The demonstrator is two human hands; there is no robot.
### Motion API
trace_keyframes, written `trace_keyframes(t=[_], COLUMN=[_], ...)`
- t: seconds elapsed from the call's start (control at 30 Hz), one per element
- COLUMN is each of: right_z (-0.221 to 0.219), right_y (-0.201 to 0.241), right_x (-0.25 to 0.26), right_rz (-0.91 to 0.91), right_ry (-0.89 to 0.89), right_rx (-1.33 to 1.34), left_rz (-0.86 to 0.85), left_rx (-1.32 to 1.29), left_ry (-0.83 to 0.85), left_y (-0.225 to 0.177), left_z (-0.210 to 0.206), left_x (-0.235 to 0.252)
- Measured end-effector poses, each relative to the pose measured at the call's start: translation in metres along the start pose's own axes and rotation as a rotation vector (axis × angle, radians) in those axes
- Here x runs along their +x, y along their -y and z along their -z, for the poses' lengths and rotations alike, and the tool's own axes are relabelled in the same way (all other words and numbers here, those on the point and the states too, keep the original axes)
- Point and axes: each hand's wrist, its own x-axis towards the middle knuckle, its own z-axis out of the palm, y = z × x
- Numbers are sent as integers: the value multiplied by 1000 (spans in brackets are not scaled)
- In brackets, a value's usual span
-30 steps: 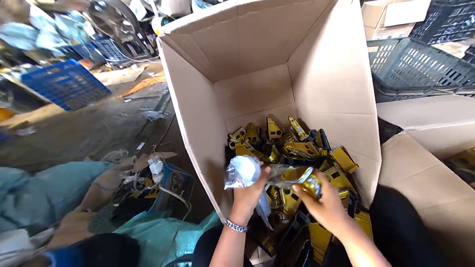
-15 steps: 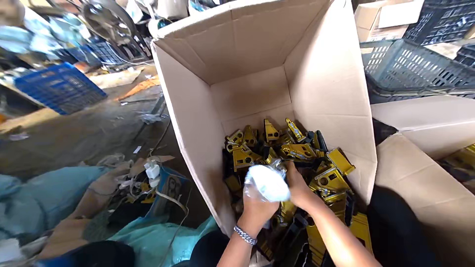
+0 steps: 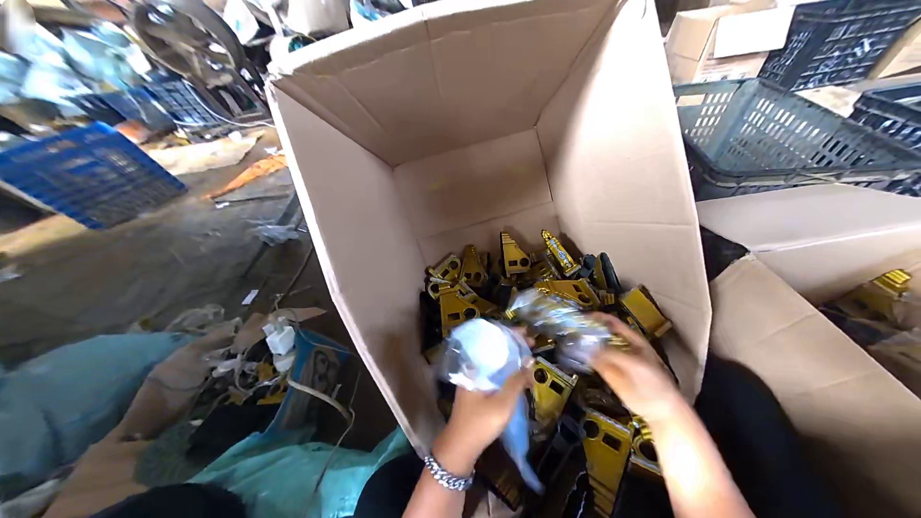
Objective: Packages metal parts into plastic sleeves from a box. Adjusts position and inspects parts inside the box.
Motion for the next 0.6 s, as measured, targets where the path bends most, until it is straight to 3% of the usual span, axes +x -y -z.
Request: trace_keyframes(t=[0.07, 0.1, 0.17, 0.23, 0.27, 0.37, 0.47, 0.53, 0.6], right_z=[22, 24, 2, -32, -44, -44, -40, -30, -19], right_y=[11, 15, 14, 10, 8, 5, 7, 6, 3], right_x=[7, 13, 15, 7, 2, -3, -13, -23, -26], right_rz=[166, 183, 35, -101, -64, -50, -198, -341, -387], right_ry=[161, 216, 43, 176, 271, 275, 257, 287, 296], right_rx=[565, 637, 272, -291, -444, -439, -455, -376, -260], left_rz=[83, 80, -1, -77, -65, -22, 244, 233, -19], left_rx=[-94, -61, 144, 360, 382, 276, -9, 154, 537], left_ry=[-50, -74, -119, -111, -99, -44, 113, 38, -136], left_y=[-9, -6, 8, 16, 17, 19, -5, -9, 10], left_z=[11, 12, 7, 1, -1, -6, -3, 4, 22], left_x=[7, 8, 4, 2, 1, -7, -3, 4, 15])
